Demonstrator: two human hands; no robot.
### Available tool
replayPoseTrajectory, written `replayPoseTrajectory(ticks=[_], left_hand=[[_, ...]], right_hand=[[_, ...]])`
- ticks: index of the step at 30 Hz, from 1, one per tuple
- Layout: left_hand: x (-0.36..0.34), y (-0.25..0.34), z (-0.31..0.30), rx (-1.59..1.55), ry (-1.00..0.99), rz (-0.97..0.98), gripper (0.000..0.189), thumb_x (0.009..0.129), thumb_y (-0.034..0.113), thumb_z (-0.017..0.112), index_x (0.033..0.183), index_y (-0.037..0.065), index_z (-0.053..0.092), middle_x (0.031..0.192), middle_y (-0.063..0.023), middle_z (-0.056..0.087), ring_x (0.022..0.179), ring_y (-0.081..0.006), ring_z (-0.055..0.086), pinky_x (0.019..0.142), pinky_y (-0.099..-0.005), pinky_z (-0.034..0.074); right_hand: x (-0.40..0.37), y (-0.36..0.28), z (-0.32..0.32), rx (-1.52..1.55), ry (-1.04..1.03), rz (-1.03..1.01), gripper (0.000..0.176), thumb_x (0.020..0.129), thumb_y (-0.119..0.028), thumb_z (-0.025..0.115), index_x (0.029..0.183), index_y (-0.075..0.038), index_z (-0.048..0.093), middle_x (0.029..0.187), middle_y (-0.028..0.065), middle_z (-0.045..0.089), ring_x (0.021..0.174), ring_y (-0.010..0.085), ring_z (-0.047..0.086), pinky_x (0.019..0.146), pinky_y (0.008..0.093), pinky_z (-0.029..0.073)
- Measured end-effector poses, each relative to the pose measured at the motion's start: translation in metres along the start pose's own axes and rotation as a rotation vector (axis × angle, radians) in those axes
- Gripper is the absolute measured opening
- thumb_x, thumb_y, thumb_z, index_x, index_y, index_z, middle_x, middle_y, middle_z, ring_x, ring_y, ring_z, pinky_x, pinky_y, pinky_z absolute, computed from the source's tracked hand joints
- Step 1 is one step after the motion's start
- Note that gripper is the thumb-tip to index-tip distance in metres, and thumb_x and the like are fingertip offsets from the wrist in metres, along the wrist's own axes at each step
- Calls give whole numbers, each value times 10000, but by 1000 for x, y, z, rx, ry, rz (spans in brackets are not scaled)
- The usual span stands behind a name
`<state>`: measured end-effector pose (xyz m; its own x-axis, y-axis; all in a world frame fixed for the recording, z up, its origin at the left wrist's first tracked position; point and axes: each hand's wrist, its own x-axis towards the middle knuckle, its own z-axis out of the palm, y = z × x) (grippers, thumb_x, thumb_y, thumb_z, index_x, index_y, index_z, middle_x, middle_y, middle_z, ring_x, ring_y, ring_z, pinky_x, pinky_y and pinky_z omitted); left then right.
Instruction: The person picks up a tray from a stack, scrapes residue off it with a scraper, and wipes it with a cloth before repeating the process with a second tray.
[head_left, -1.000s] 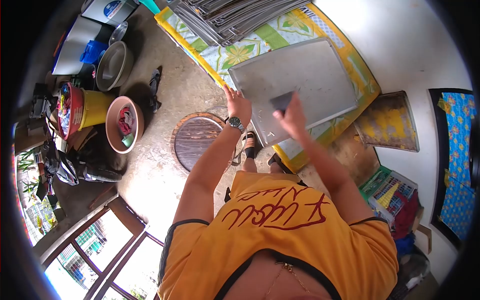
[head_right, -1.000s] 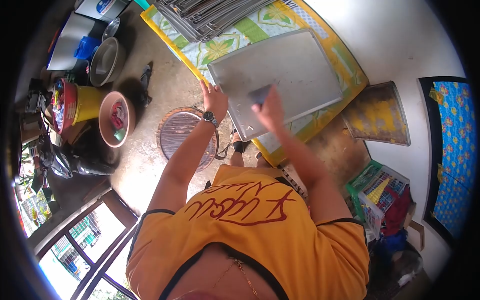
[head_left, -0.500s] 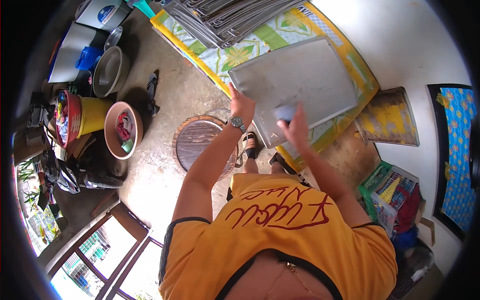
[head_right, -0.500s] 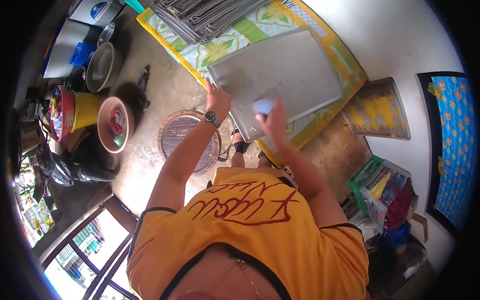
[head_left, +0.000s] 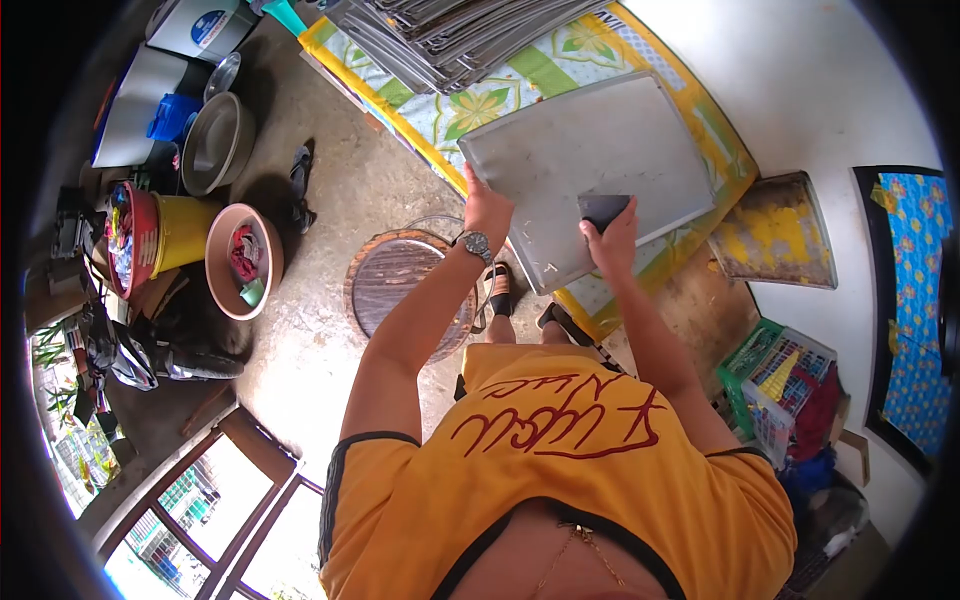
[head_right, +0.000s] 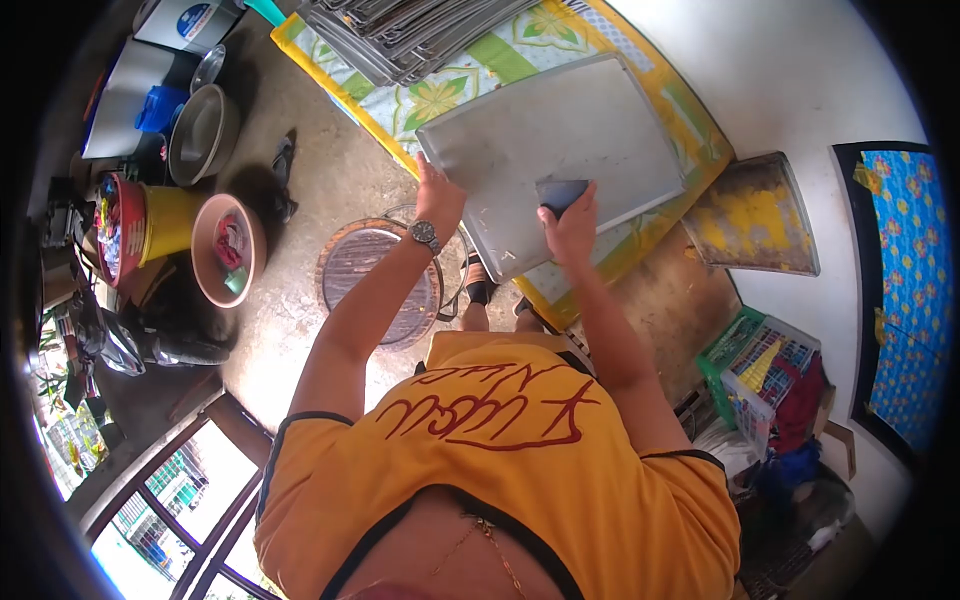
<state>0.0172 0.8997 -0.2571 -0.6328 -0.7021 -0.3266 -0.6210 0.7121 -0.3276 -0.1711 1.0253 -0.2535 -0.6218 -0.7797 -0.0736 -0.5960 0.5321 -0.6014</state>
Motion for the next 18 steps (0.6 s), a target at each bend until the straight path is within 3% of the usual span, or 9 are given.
replayPoseTrajectory(ticks=[4, 6, 9, 11, 13, 15, 18], left_hand=[[-1, 1, 4, -1, 26, 2, 238, 863, 140, 536, 997, 111, 730, 941, -115, 715, 1124, -415, 568, 1068, -705, 42], [-1, 0, 1, -24, 3, 7, 241, 862, 139, 537, 1008, 116, 728, 947, -107, 715, 1123, -397, 573, 1068, -705, 46], [-2, -6, -7, -79, -10, 11, 246, 859, 135, 540, 1023, 121, 724, 983, -96, 710, 1129, -364, 577, 1069, -704, 53], [-6, -7, -4, -89, 49, 2, 251, 856, 131, 542, 1030, 122, 722, 1017, -90, 705, 1134, -343, 576, 1070, -703, 58], [-11, -9, -11, -69, 21, 13, 253, 859, 144, 533, 1023, 119, 723, 1043, -125, 683, 1134, -349, 567, 1096, -655, 95], [-11, -8, -12, -39, -17, 14, 257, 860, 150, 530, 1029, 123, 722, 1057, -145, 672, 1139, -359, 559, 1110, -630, 114], [-4, -2, -6, -9, -5, -2, 259, 853, 144, 537, 1033, 127, 722, 1030, -138, 683, 1132, -366, 564, 1102, -646, 100]], right_hand=[[-30, -6, 30, -23, 4, -233, 1034, 719, -296, 786, 1437, 80, 145, 1246, 297, 465, 1116, 425, 511, 945, 443, 427], [-55, -31, 35, -20, -241, -109, 1041, 716, -293, 786, 1427, 107, 139, 1334, 319, 395, 1220, 433, 436, 1036, 426, 368], [-55, -34, 26, 1, -330, -114, 1025, 721, -290, 778, 1425, 112, 151, 1388, 320, 348, 1280, 423, 386, 1074, 412, 333], [-22, 0, 13, 75, -125, -115, 1013, 727, -271, 769, 1428, 114, 147, 1414, 302, 327, 1309, 407, 359, 1092, 406, 311], [26, 35, -12, -7, 108, 3, 1060, 696, -271, 783, 1431, 116, 124, 1434, 300, 300, 1321, 410, 339, 1112, 412, 288], [64, 54, -36, 41, 206, 195, 1026, 714, -267, 764, 1422, 124, 134, 1419, 307, 317, 1317, 413, 342, 1110, 411, 289], [45, 36, -6, -34, 132, -79, 1000, 729, -275, 753, 1413, 131, 146, 1394, 312, 345, 1301, 416, 358, 1098, 415, 307]])
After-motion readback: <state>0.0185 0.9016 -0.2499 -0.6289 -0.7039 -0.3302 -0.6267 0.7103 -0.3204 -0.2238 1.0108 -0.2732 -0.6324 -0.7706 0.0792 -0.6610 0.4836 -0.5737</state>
